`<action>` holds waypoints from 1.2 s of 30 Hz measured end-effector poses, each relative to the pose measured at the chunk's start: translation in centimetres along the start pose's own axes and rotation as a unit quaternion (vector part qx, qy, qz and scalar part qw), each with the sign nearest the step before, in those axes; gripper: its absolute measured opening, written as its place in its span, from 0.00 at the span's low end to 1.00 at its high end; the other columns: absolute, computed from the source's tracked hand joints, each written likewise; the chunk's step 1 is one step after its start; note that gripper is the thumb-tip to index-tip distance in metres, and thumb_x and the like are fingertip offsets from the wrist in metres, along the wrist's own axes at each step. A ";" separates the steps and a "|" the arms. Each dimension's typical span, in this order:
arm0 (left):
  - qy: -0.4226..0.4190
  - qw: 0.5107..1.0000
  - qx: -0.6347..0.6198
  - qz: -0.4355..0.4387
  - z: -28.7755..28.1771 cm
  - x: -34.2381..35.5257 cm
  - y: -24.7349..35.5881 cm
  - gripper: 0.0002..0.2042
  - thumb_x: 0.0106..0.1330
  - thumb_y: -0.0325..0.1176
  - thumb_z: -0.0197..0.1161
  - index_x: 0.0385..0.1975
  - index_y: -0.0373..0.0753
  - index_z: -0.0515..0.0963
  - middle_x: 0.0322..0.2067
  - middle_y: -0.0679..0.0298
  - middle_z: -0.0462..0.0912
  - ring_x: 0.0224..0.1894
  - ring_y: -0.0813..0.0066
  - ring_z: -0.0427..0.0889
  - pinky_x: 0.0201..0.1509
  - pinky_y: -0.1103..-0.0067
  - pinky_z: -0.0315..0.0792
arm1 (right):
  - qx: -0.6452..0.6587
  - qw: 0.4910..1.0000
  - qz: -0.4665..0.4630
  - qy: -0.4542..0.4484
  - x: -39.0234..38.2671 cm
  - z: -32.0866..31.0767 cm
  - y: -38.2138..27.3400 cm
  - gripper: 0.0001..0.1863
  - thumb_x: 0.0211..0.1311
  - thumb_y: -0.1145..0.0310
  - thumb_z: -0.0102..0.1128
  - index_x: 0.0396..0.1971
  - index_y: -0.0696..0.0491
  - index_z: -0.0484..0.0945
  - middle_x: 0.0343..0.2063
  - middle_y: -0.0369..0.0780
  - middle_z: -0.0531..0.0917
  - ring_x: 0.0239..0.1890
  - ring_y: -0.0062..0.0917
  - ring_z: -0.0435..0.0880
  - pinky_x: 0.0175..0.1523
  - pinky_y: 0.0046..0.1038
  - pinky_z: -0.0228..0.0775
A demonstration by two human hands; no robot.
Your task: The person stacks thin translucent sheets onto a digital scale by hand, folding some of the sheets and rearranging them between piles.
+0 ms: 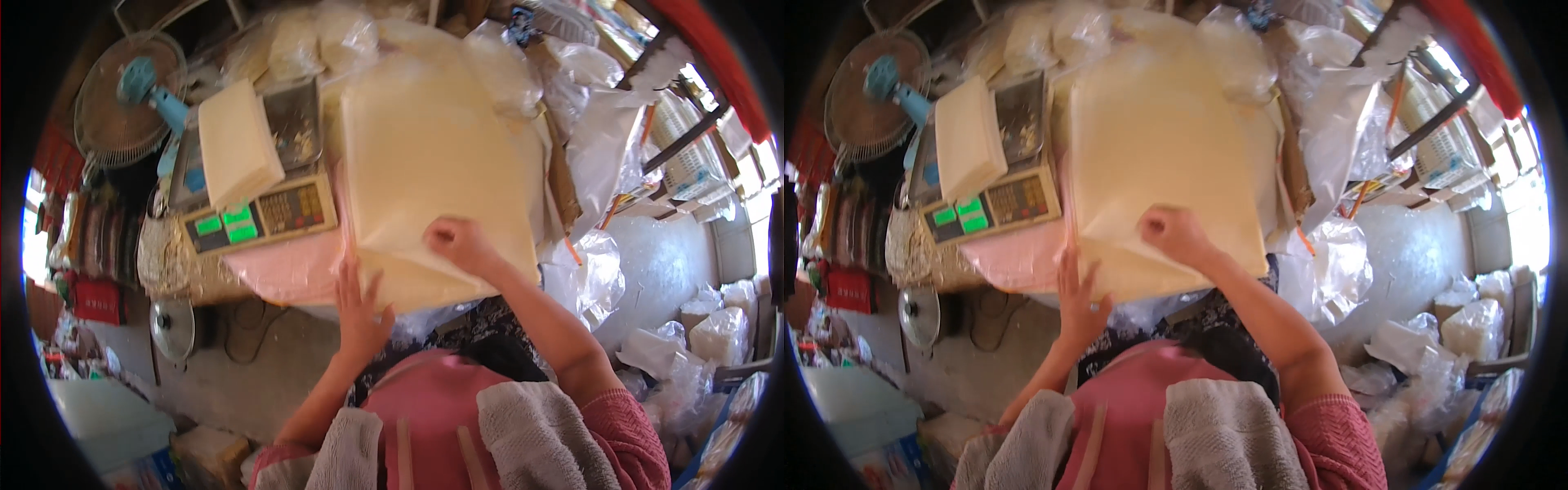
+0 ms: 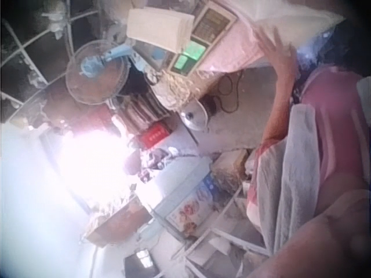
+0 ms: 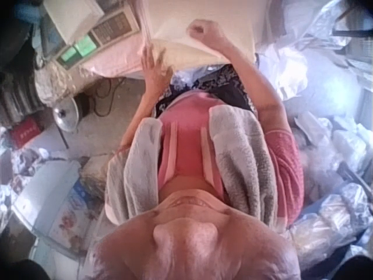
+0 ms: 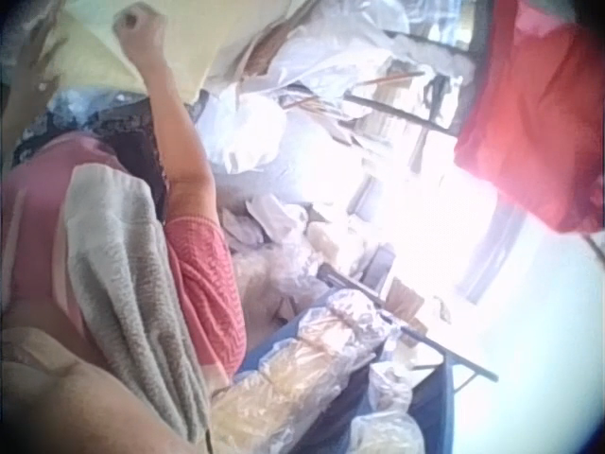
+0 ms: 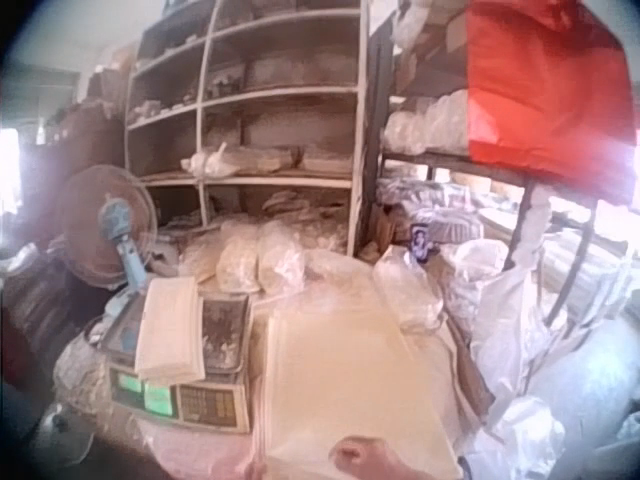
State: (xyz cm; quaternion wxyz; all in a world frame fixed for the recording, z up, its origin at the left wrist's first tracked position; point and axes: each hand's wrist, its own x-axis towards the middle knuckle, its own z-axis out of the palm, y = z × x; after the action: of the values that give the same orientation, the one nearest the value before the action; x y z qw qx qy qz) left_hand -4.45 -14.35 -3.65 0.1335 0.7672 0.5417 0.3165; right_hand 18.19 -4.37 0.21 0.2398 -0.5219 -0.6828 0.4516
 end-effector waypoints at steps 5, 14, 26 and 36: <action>-0.145 0.988 0.017 0.056 -0.1 1.9 0.3 0.20 0.54 0.31 0.64 0.48 0.35 0.77 0.58 0.49 0.70 0.62 0.48 0.67 0.65 0.58 0.62 | -0.393 0.901 -0.179 -0.033 -3.2 2.8 -0.8 0.28 0.64 0.52 0.58 0.59 0.53 0.72 0.63 0.46 0.68 0.69 0.39 0.60 0.66 0.48 0.59; -0.145 0.983 0.063 0.093 -0.8 4.5 1.8 0.20 0.54 0.35 0.66 0.46 0.35 0.77 0.54 0.48 0.73 0.58 0.48 0.71 0.56 0.62 0.70 | -0.082 0.982 0.042 0.165 0.3 -5.9 -2.4 0.15 0.63 0.62 0.61 0.40 0.59 0.83 0.44 0.52 0.82 0.45 0.40 0.83 0.47 0.34 0.75; -0.241 0.953 0.183 0.025 2.6 10.0 1.0 0.34 0.54 0.51 0.70 0.62 0.48 0.69 0.63 0.42 0.62 0.65 0.35 0.58 0.65 0.49 0.60 | -0.230 0.964 -0.114 0.077 -1.9 -3.7 1.5 0.13 0.61 0.68 0.55 0.46 0.52 0.78 0.35 0.46 0.84 0.36 0.45 0.83 0.42 0.41 0.75; -0.316 0.942 0.095 -0.062 3.2 16.9 -0.4 0.36 0.52 0.50 0.69 0.61 0.41 0.69 0.63 0.46 0.61 0.64 0.41 0.60 0.62 0.52 0.63 | -0.259 0.926 -0.186 0.201 1.5 -11.4 -7.5 0.12 0.57 0.73 0.54 0.41 0.50 0.79 0.28 0.47 0.83 0.32 0.42 0.83 0.39 0.39 0.74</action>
State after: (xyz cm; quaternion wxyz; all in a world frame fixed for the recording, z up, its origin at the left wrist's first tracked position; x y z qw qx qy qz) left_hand 0.87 1.73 -0.60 0.2440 0.8014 0.5460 -0.0041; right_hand 23.04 0.85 11.92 0.3080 -0.5093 -0.7982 0.0925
